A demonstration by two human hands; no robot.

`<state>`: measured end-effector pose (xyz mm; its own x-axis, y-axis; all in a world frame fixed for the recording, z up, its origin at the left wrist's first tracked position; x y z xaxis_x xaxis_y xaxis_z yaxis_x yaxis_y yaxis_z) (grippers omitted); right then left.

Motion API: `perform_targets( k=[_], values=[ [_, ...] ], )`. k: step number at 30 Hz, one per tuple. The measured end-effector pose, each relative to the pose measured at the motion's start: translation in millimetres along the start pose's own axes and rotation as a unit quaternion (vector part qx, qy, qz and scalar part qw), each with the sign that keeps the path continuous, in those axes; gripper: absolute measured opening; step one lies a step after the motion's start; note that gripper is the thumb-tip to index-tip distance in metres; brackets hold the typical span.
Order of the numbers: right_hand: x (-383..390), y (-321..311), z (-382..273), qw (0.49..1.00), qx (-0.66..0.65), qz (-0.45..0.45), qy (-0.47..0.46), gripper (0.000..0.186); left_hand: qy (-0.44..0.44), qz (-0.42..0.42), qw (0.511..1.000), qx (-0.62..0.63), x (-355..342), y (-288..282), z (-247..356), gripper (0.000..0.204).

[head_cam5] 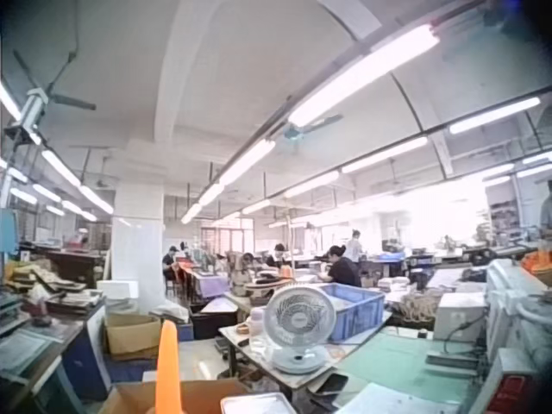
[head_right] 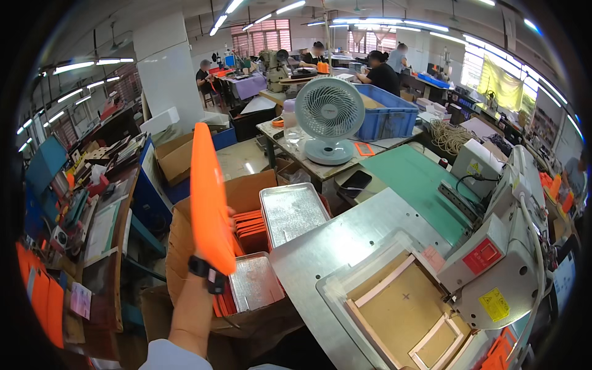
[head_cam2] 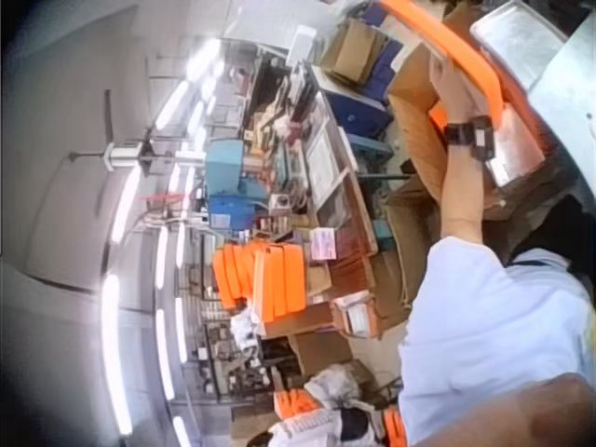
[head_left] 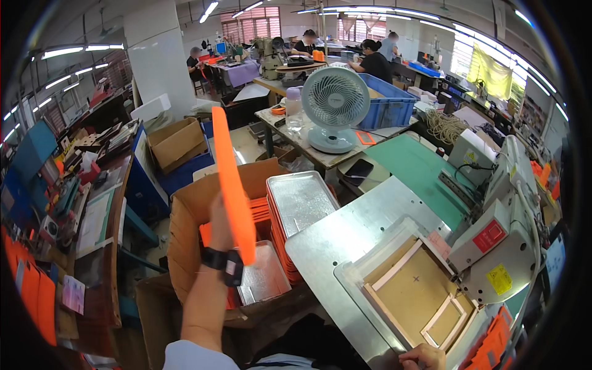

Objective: Operating an industrial sewing and pressing machine to assemble orange leather bag components.

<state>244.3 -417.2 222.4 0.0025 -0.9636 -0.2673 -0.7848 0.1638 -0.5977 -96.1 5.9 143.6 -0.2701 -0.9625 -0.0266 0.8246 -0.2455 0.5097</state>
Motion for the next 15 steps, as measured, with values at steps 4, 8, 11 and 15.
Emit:
perform_targets(
  k=[4, 8, 11, 15],
  values=[
    [-1, 1, 1, 1.000, -0.004, -0.004, 0.012, 0.009, 0.185, 0.315, 0.899, -0.243, 5, -55, 43, 0.023],
    [-1, 2, 2, 1.000, -0.016, 0.001, 0.019, 0.009, 0.177, 0.373, 0.807, -0.422, 6, -139, 36, 0.026],
    [-2, 2, 1, 0.999, -0.017, -0.001, 0.029, 0.010, 0.103, 0.390, 0.731, -0.551, 14, -181, 13, 0.029],
    [-3, 0, 1, 0.998, -0.017, -0.008, 0.061, 0.011, -0.005, 0.336, 0.703, -0.627, 35, -178, -47, 0.030]
  ],
)
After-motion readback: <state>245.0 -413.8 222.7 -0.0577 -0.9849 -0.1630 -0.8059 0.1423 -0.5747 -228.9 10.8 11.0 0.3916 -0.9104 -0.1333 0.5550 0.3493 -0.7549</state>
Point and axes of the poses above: each hand's wrist, its own x-axis away from the middle knuckle, its own y-axis out of the palm, z = x × y, the point moved 2 cm from there along -x, towards the middle knuckle, and after that the axes turned 12 degrees about -y, right-handed, at the moved point
